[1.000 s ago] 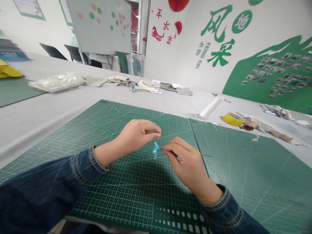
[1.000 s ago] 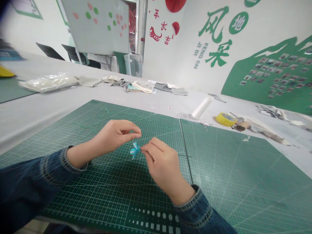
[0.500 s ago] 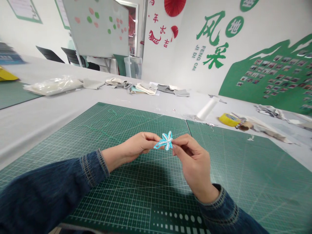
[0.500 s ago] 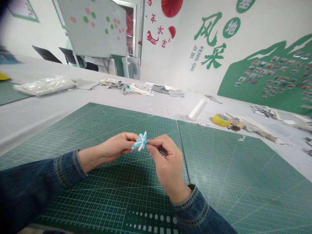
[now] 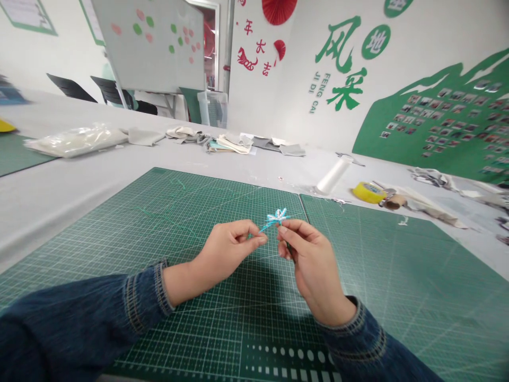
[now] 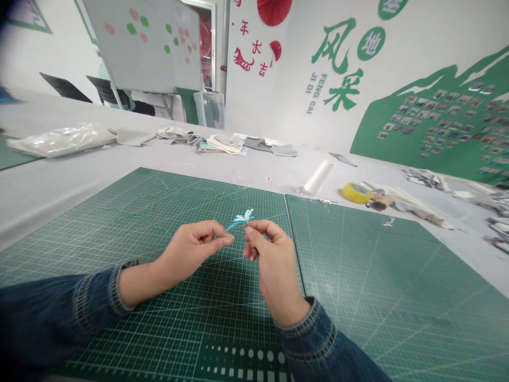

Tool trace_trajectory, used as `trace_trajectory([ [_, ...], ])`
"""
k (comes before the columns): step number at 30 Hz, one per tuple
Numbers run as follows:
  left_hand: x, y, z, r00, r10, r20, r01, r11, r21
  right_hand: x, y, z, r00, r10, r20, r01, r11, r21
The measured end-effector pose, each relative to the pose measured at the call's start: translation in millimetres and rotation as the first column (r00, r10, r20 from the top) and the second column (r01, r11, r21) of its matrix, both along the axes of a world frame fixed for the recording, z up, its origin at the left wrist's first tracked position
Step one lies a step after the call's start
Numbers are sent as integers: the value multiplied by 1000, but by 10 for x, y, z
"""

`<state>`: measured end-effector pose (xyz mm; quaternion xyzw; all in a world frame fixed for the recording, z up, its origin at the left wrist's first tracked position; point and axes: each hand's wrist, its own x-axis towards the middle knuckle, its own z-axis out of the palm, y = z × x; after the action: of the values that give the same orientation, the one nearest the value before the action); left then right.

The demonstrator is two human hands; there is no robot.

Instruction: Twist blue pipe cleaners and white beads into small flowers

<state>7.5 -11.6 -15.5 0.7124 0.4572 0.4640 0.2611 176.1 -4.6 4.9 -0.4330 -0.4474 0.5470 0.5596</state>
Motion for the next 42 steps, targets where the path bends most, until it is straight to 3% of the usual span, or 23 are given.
trace_trajectory([
  [3, -41, -24, -8, 972, 94, -215, -21, 949, 316, -1, 9, -4, 1000, 2, -1, -2, 1000, -28],
  [7, -103, -33, 20, 891, 217, -399, 96, 769, 632, -8, 7, -2, 999, 23, -29, -24, 998, -65],
  [10, -140, -37, 75, 823, 289, -489, 185, 678, 711, -8, 0, 1, 999, 35, -36, -38, 995, -90],
  [14, -168, -53, 175, 772, 328, -544, 274, 599, 752, -7, 1, -8, 998, 53, -28, -56, 993, -107],
  [19, -165, -98, 286, 748, 338, -571, 335, 550, 765, -4, -15, -29, 993, 61, 100, -56, 997, -58],
  [22, -162, -122, 320, 746, 340, -573, 344, 540, 768, -4, -51, -24, 951, 6, 309, -17, 999, 30],
  [26, -174, -144, 347, 742, 355, -568, 337, 534, 775, 1, -90, -28, 835, -101, 540, -25, 975, 222],
  [30, -200, -156, 369, 740, 365, -565, 332, 532, 779, 15, -106, -42, 682, -277, 677, -134, 862, 488],
  [33, -220, -141, 363, 738, 370, -565, 315, 551, 773, 20, -118, -43, 595, -335, 730, -231, 799, 555],
  [35, -230, -118, 345, 737, 374, -562, 284, 584, 761, 21, -124, -43, 568, -336, 751, -282, 778, 561],
  [42, -254, -39, 306, 760, 311, -571, 142, 778, 612, 35, -128, -45, 518, -310, 797, -379, 752, 539],
])
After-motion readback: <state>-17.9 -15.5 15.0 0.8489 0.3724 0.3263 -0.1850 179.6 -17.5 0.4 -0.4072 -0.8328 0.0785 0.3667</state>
